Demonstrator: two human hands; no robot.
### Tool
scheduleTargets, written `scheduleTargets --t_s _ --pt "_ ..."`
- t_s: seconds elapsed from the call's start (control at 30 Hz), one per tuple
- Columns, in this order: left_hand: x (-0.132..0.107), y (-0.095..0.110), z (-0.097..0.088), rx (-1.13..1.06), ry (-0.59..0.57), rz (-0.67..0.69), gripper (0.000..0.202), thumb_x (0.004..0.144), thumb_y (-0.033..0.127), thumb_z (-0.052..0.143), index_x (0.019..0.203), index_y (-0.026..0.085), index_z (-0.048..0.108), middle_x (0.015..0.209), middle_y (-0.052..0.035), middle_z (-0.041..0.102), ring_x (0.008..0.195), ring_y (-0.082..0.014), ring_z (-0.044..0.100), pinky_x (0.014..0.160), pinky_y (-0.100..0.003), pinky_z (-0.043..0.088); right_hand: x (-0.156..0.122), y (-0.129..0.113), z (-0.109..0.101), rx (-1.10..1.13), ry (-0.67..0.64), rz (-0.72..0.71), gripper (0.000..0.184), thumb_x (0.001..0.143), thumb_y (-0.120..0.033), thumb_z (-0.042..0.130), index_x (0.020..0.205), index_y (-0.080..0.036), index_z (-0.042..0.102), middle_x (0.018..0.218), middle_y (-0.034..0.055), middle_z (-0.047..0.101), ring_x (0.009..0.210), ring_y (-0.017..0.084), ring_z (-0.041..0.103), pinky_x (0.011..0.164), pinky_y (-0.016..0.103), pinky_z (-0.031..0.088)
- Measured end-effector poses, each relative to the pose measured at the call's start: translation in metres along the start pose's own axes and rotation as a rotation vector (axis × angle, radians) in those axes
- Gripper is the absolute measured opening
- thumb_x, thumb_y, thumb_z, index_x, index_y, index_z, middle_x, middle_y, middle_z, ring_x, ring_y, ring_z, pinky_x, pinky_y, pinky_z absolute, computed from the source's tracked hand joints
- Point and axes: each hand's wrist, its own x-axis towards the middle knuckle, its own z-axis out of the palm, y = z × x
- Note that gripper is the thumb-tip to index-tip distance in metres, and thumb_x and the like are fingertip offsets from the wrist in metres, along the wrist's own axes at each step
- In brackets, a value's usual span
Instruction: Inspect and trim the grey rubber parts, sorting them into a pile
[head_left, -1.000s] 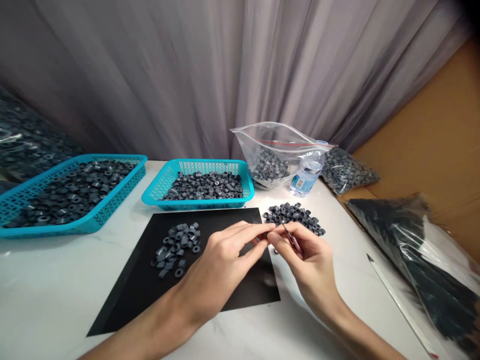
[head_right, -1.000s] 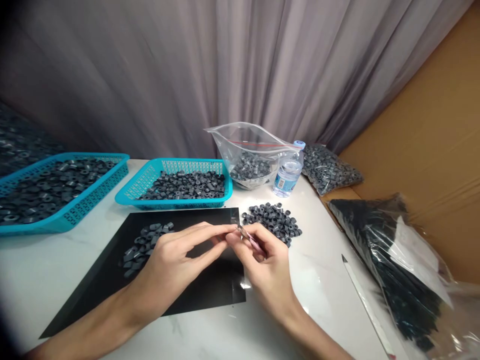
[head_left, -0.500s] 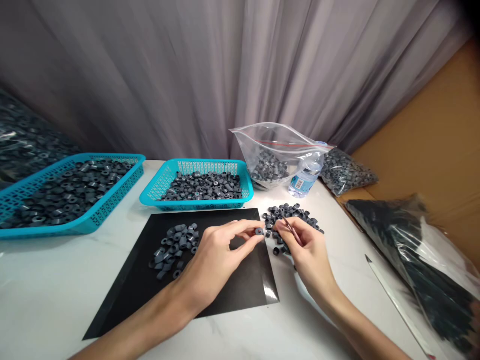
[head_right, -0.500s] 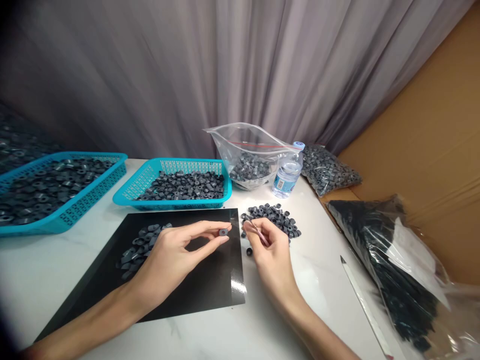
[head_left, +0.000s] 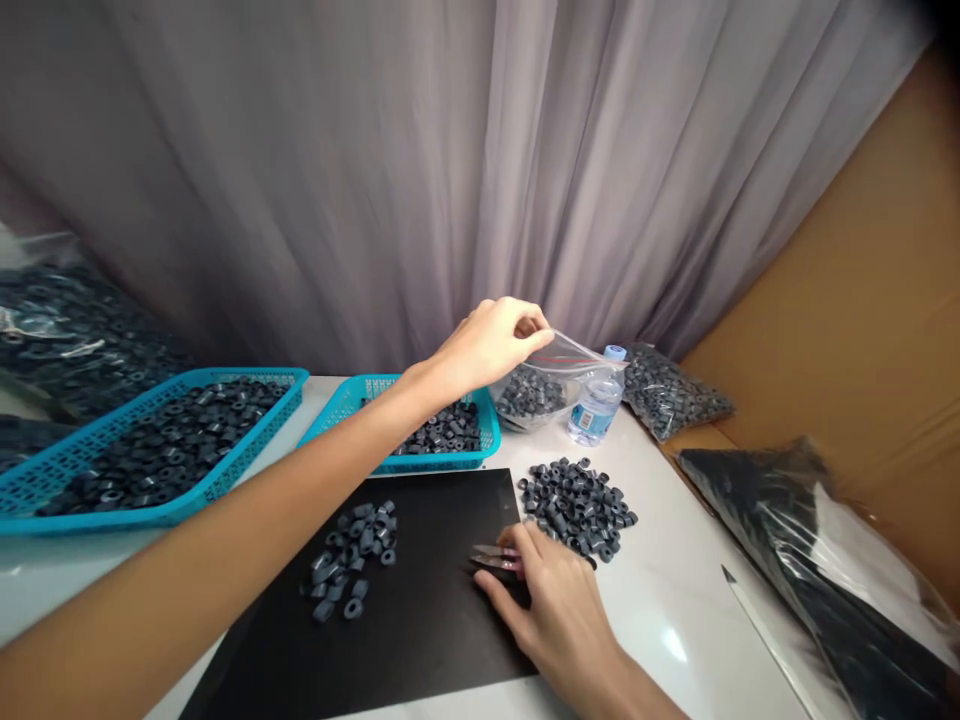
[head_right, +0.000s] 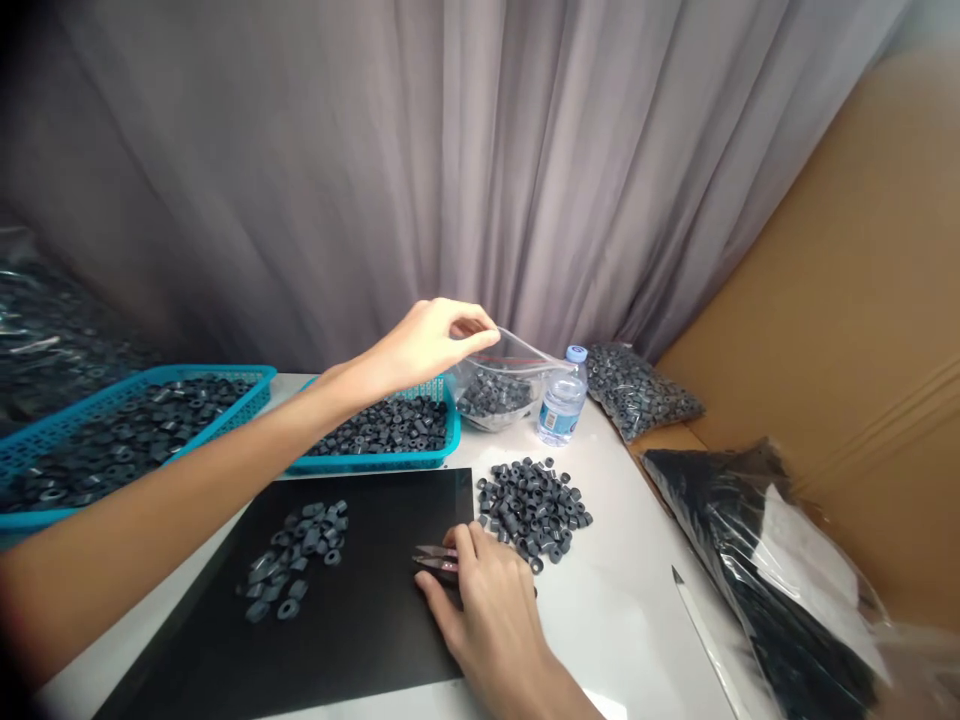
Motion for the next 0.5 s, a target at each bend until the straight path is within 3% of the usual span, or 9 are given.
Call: scheduleTargets --t_s 0.13,0.27,0.37,0.5 --pt "0.021 -0.007 0.014 0.095 -0.050 -0.037 0.031 0.090 0.026 0.061 0.117 0.016 0.071 0.108 -0.0139 0.074 0.095 -0.0301 0.068 0.085 -0.047 0.050 -0.002 -0.001 -0.001 -0.077 0.005 -0.048 0.020 0.098 -0.041 0.054 0.091 -0.022 0.054 0.084 0.0038 0.063 0.075 0.023 0.065 0.064 0.032 0.046" --pt "0.009 0.001 0.011 0.138 -0.045 -0.028 0.033 0.093 0.024 0.055 0.123 0.017 0.067 0.119 -0.0132 0.070 0.106 -0.0314 0.065 0.093 -0.048 0.046 -0.003 -0.001 -0.004 -0.116 -0.018 -0.107 0.020 0.102 -0.037 0.047 0.100 -0.021 0.058 0.089 0.0063 0.061 0.080 0.024 0.065 0.066 0.033 0.050" --pt "-0.030 0.008 -0.005 0.212 0.020 0.045 0.027 0.097 0.028 0.050 0.114 0.019 0.069 0.113 -0.0080 0.071 0.105 -0.0269 0.064 0.095 -0.042 0.045 -0.005 0.001 -0.001 -0.152 -0.031 -0.168 0.025 0.105 -0.028 0.038 0.114 -0.020 0.060 0.091 0.0076 0.061 0.080 0.023 0.066 0.064 0.032 0.052" --pt "-0.125 -0.007 -0.024 0.176 -0.022 -0.060 0.026 0.099 0.034 0.047 0.110 0.024 0.068 0.111 -0.0030 0.071 0.104 -0.0226 0.064 0.097 -0.036 0.044 -0.010 0.007 0.007 -0.262 0.003 -0.214 0.032 0.105 -0.027 0.036 0.126 -0.016 0.058 0.090 0.0089 0.061 0.070 0.021 0.064 0.054 0.031 0.049"
